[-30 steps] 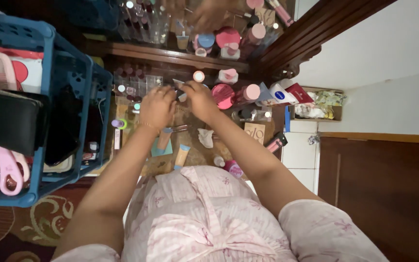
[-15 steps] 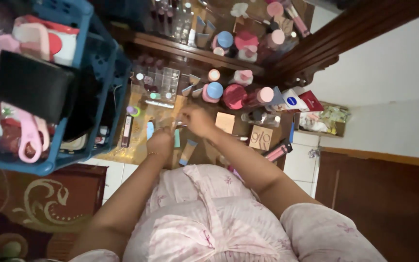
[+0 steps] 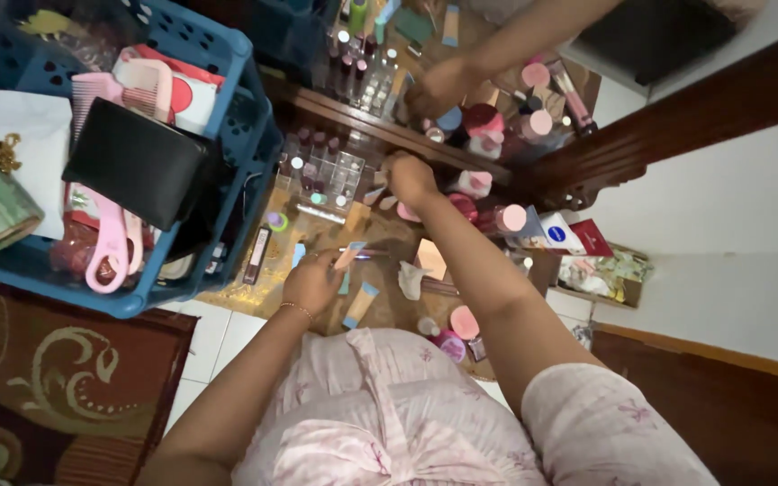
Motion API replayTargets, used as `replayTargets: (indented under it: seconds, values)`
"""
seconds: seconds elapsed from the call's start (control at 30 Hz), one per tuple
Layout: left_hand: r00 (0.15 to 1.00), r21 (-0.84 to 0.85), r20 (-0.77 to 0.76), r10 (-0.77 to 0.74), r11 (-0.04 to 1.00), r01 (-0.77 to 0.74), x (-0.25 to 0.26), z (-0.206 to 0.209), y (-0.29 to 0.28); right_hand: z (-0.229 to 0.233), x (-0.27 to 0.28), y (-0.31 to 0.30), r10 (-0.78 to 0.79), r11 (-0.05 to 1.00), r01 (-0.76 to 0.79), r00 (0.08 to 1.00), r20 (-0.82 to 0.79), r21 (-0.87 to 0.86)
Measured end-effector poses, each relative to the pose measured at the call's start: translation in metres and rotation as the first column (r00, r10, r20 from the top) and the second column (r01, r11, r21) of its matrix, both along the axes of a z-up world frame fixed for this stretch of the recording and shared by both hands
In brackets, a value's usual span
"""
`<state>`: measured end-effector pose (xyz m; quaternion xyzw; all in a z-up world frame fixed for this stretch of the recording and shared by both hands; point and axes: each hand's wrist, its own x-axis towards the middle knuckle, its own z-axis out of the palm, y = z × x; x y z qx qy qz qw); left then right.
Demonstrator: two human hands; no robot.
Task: The person organizes various makeup containers and cosmetic products on a vanity table, picking up bottles, tubes, and palettes by hand to reposition them.
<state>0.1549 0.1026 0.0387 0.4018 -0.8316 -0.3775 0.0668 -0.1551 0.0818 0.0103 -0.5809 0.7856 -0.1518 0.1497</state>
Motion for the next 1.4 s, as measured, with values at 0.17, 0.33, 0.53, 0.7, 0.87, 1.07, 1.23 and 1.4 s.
replayTargets:
  seconds: [0.17, 0.33, 0.53, 0.7, 0.87, 1.07, 1.23, 1.4]
  values:
    - [0.999, 0.033, -0.016, 0.052, 0.998, -0.052, 0.001, 0.008, -0.009, -0.005, 0.0, -0.008, 0.068, 0.991, -0.034, 0.96, 0.273, -0.128]
    - [0.998, 0.048, -0.018, 0.058, 0.997, -0.057, 0.002, 0.013, -0.01, -0.008, 0.002, -0.012, 0.162, 0.975, -0.097, 0.926, 0.343, -0.199]
    - [0.99, 0.043, -0.109, 0.095, 0.995, -0.09, -0.001, 0.01, -0.012, 0.027, 0.005, -0.013, 0.237, 0.91, -0.166, 0.96, 0.15, -0.379]
    - [0.949, 0.022, -0.293, 0.12, 0.993, -0.118, -0.023, 0.011, -0.015, 0.09, 0.021, 0.028, -0.002, 0.998, -0.051, 0.549, 0.836, 0.036]
    - [0.964, -0.015, -0.248, 0.098, 0.994, -0.105, -0.061, 0.022, -0.02, 0.096, 0.02, 0.052, 0.267, 0.962, -0.197, 0.804, 0.53, -0.186]
    - [0.88, -0.223, -0.465, -0.096, 0.975, -0.012, -0.065, 0.007, -0.019, 0.087, -0.016, 0.053, 0.149, 0.918, -0.04, 0.957, 0.25, -0.395]
    - [0.884, 0.011, 0.281, -0.374, 0.922, 0.387, -0.046, -0.052, 0.01, 0.049, -0.025, 0.034, 0.179, 0.895, -0.106, 0.975, 0.131, -0.434]
    - [0.818, -0.133, 0.282, -0.502, 0.824, 0.551, -0.029, -0.093, 0.04, 0.02, -0.02, 0.016, 0.215, 0.913, -0.12, 0.954, 0.208, -0.391]
